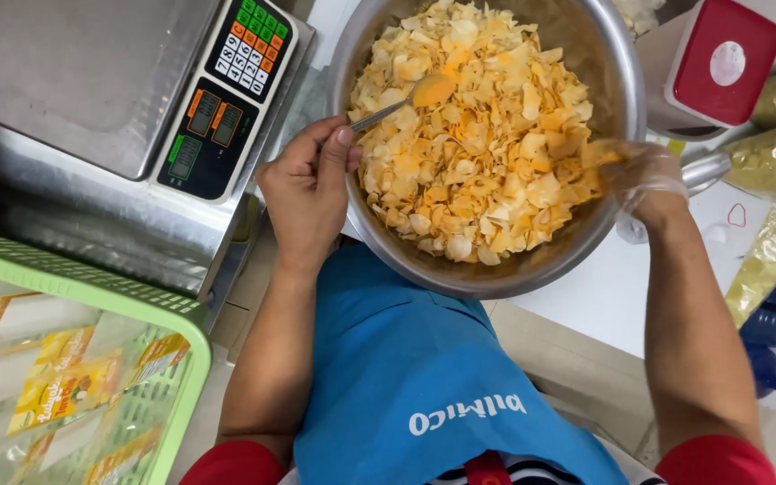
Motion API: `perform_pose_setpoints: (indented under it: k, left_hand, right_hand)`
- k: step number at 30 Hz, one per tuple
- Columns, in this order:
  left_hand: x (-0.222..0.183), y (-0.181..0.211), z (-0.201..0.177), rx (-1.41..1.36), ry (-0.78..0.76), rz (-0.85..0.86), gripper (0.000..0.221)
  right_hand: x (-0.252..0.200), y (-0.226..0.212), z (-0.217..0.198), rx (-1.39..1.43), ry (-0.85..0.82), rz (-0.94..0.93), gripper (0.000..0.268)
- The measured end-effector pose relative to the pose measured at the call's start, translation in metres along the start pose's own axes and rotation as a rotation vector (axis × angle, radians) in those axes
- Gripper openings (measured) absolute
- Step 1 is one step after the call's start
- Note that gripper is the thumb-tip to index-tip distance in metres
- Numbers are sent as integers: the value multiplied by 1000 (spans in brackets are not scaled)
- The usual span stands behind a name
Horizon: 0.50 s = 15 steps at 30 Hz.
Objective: Adding flavoring powder to a large bowl of chips and mixing them by hand.
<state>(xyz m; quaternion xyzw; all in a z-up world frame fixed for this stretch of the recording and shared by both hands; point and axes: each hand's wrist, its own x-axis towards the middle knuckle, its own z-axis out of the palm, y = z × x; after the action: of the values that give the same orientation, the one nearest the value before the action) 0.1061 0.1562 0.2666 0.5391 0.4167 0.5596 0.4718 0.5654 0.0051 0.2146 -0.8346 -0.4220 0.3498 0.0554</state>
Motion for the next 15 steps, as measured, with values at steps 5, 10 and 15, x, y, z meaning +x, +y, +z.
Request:
perform_pose_setpoints:
  k: [5, 10, 15]
  left_hand:
    - [1, -4, 4, 20, -21, 1, 15]
    - [-2, -1, -1, 77, 26, -49, 12]
    - [-12, 2, -17, 152, 41, -92, 17]
  right_hand:
    - [7, -60, 44, -195, -225, 239, 44]
    - [24, -153, 78, -138, 59, -326, 31]
    - [172, -184, 102, -771, 80, -367, 25]
